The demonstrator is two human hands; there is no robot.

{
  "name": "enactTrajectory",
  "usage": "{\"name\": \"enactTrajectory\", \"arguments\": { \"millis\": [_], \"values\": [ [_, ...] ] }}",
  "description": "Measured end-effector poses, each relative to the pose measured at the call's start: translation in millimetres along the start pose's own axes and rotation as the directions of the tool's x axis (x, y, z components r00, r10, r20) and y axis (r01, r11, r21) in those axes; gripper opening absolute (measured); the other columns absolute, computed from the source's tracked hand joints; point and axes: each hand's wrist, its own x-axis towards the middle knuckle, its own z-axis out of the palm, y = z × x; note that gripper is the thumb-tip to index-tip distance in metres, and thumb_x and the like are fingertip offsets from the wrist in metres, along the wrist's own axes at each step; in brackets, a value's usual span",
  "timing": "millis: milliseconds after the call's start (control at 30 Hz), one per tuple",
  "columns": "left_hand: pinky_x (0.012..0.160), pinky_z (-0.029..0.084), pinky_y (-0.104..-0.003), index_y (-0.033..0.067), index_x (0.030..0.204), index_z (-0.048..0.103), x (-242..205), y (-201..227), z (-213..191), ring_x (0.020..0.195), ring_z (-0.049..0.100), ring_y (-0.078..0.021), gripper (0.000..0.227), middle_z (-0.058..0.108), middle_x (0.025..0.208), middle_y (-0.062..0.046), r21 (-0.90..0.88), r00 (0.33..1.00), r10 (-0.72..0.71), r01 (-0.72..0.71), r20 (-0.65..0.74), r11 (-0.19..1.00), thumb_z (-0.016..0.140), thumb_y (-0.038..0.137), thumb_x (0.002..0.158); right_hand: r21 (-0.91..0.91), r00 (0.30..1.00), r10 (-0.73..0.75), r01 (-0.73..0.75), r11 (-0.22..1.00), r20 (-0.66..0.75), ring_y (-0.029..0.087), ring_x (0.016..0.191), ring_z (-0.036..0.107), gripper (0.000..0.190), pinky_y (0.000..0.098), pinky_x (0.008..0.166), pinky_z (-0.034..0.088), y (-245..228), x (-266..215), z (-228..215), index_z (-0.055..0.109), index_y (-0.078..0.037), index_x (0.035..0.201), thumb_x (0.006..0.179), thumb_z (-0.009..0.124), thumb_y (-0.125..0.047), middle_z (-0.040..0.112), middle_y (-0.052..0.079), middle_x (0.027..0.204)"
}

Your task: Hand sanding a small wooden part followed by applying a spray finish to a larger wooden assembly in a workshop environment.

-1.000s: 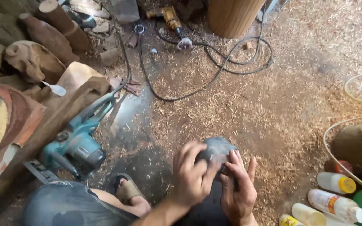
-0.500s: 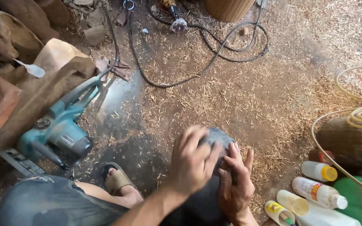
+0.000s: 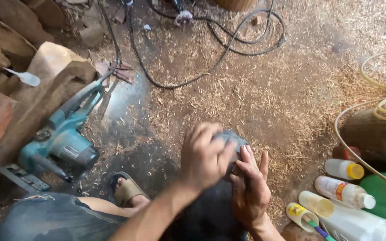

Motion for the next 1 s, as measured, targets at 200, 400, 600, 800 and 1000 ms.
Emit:
{"name": "enactTrajectory", "arguments": {
  "millis": [200,400,600,800,1000],
  "values": [
    [0.097,0.051,-0.053,-0.0045,0.068,0.056,-39,23,-17,0.110,0.062,-0.0461,0.037,0.064,0.121,-0.029,-0.058,0.998,-0.010,0.006,-0.062,0.998,0.062,0.014,0.099,0.033,1.000,0.026,-0.026,0.999,-0.017,0.041,0.142,0.055,0.024,0.0572,0.136,0.016,-4,4,-1,0.059,-0.003,0.123,0.100,0.055,-0.006,0.057,0.029,0.144],
    [0.073,0.049,-0.046,0.0061,0.066,0.065,8,2,4,0.086,0.064,-0.0293,0.030,0.071,0.095,-0.011,0.020,0.984,-0.098,0.096,0.147,0.995,0.074,0.022,0.089,0.060,0.999,0.033,-0.032,0.998,-0.017,0.040,0.139,0.057,0.026,0.0557,0.136,0.016,-7,6,-1,0.060,-0.002,0.123,0.098,0.060,-0.006,0.058,0.031,0.142],
    [0.086,0.050,-0.052,-0.0059,0.068,0.061,-9,24,-31,0.097,0.063,-0.0438,0.036,0.067,0.104,-0.026,-0.043,0.995,0.093,-0.091,0.035,0.995,0.066,0.015,0.098,0.086,1.000,0.012,-0.011,0.996,-0.011,0.040,0.140,0.056,0.025,0.0565,0.135,0.015,-1,4,-1,0.059,-0.001,0.122,0.097,0.058,-0.001,0.056,0.033,0.143],
    [0.098,0.049,-0.052,-0.0049,0.075,0.059,-14,12,-26,0.108,0.061,-0.0446,0.033,0.066,0.113,-0.024,-0.054,0.994,0.087,-0.083,0.070,0.995,0.064,0.016,0.100,0.102,1.000,0.008,-0.007,0.995,-0.006,0.041,0.141,0.055,0.023,0.0574,0.135,0.012,-7,7,-1,0.058,-0.001,0.121,0.099,0.055,-0.004,0.054,0.035,0.144],
    [0.105,0.043,-0.052,0.0029,0.069,0.064,-116,-45,-52,0.124,0.057,-0.0406,0.033,0.066,0.127,-0.019,0.222,0.993,0.105,-0.114,0.051,0.968,0.069,0.023,0.095,0.256,0.994,0.078,-0.096,0.962,0.079,0.044,0.147,0.048,0.020,0.0572,0.134,0.016,0,9,-9,0.058,-0.006,0.116,0.105,0.050,-0.020,0.055,0.030,0.146]
  ]
}}
